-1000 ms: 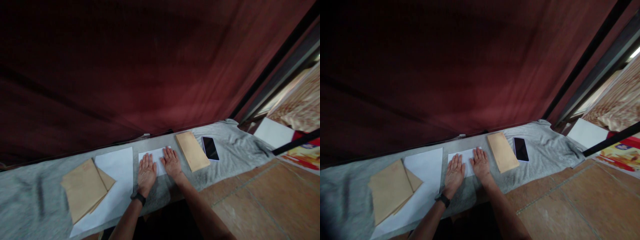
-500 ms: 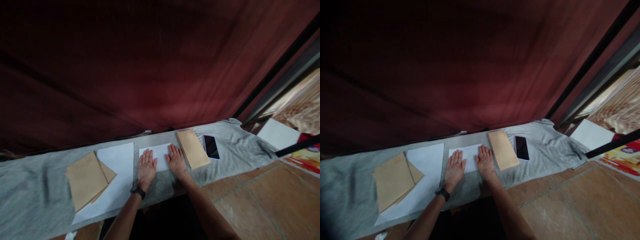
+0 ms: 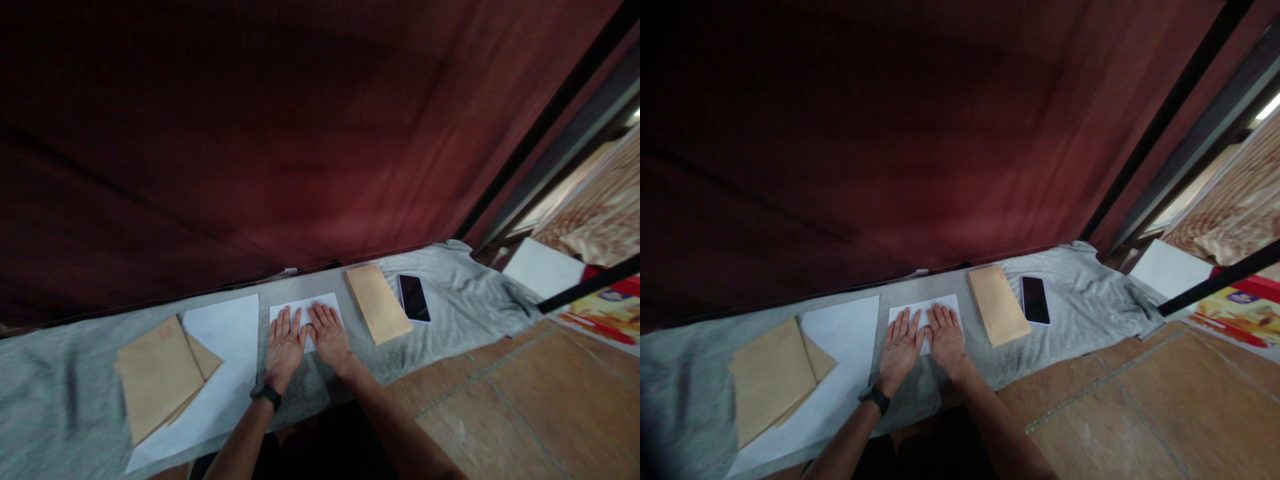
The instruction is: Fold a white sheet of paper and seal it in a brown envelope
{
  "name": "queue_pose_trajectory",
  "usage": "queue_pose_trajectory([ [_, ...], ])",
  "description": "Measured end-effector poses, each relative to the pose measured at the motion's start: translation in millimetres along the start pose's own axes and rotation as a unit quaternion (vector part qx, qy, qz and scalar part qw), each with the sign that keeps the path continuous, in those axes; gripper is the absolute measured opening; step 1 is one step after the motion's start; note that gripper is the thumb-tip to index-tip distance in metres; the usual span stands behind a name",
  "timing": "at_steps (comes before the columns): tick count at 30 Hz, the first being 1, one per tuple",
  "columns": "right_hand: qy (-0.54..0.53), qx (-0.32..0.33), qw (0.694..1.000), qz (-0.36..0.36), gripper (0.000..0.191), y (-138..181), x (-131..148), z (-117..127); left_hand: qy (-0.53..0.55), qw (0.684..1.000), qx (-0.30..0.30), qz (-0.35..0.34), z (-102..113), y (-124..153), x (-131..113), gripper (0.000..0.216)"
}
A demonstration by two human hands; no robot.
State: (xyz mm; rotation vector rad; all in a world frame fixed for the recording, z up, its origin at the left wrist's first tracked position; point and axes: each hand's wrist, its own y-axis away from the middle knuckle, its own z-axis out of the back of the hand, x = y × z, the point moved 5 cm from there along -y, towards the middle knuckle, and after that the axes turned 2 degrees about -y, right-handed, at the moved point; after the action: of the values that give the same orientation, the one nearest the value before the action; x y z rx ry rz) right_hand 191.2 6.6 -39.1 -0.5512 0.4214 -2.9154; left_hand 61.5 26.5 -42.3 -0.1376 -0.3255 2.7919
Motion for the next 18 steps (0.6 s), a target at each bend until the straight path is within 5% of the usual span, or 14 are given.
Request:
queue_pose_trajectory([
  [18,0.015,-0.032,0.996,-0.082,0.061,12,-22,2,-0.009,0.996,-0.052,0.069,-2,2,6,0.066],
])
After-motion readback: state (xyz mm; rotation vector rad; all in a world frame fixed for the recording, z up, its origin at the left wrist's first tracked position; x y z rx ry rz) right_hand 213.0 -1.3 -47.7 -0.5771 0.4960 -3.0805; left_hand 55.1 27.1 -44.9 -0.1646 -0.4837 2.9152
